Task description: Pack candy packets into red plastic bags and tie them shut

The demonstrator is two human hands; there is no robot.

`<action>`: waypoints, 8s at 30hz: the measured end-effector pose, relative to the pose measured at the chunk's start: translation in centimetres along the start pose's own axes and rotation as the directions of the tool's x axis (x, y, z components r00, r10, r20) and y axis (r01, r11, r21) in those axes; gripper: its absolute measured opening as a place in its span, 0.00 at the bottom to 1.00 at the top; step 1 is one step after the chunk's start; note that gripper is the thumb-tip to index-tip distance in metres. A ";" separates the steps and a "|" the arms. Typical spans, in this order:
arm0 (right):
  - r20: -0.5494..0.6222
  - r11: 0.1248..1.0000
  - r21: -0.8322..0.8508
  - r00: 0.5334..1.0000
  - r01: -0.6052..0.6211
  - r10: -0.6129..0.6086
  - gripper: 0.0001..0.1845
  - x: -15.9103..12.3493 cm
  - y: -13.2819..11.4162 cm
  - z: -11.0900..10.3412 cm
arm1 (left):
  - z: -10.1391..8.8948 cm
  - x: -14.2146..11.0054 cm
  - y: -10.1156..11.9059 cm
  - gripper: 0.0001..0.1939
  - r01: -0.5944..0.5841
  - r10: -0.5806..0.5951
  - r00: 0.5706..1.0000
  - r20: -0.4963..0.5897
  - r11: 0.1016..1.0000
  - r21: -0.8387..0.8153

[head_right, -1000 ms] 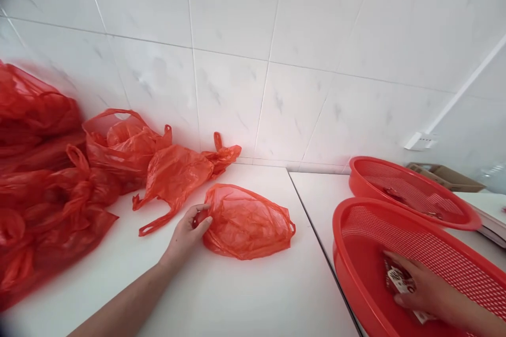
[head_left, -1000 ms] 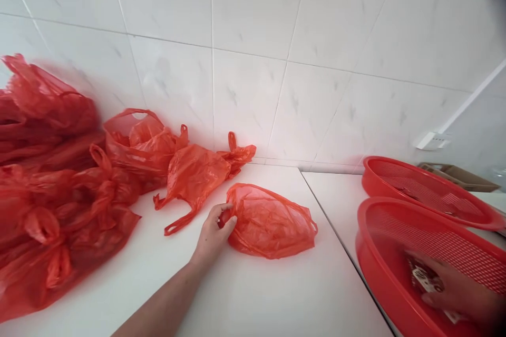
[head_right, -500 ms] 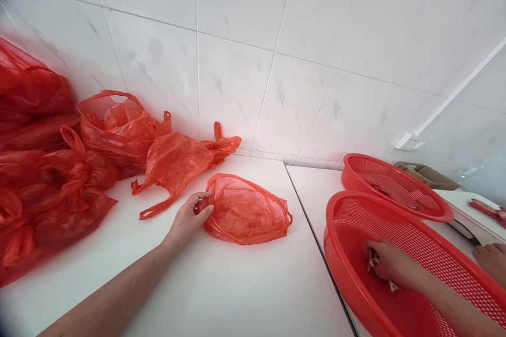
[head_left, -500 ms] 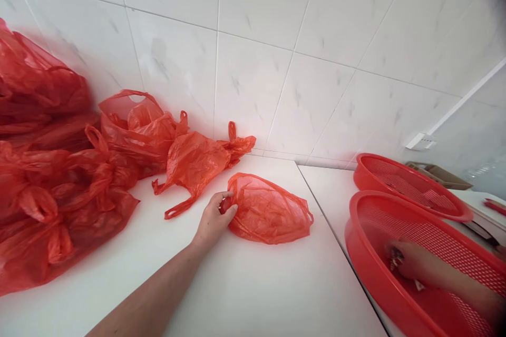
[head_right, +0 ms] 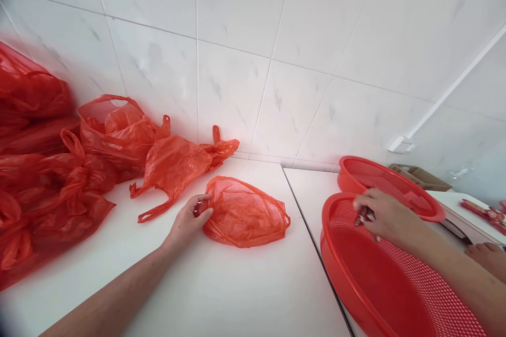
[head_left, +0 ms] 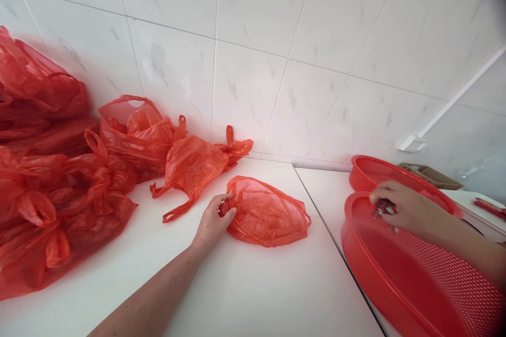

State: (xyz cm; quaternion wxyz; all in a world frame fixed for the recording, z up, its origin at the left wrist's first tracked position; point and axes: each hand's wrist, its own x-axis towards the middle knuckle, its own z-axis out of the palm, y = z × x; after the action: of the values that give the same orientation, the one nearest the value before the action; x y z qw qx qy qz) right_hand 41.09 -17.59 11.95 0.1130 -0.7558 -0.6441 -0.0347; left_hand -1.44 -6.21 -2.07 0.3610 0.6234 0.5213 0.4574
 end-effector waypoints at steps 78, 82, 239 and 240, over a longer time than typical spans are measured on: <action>0.026 -0.623 0.771 0.970 0.134 0.240 0.06 6.6 -17.8 4.3 | -4.8 2.0 16.2 0.23 -0.463 0.416 0.860 -0.295 0.880 -0.108; -0.008 -0.583 0.802 0.979 0.128 0.204 0.18 5.6 -18.6 3.3 | -4.7 0.6 18.6 0.22 -0.519 0.461 0.804 -0.375 0.853 -0.065; -0.023 0.742 0.665 0.996 0.077 -0.083 0.24 6.7 -19.6 18.2 | -5.4 2.8 -2.7 0.22 -0.029 0.117 0.968 -0.222 0.931 0.363; -0.010 0.727 0.673 0.985 0.135 -0.173 0.24 5.8 -21.1 18.1 | -4.5 2.2 -2.4 0.18 -0.040 0.107 0.974 -0.198 0.948 0.315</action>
State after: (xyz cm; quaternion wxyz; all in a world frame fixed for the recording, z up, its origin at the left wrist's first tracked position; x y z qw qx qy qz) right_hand 19.65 -4.99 -1.78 0.3570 -0.6090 -0.6763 0.2104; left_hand -6.37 -3.74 -2.40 0.1836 0.6387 0.5984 0.4474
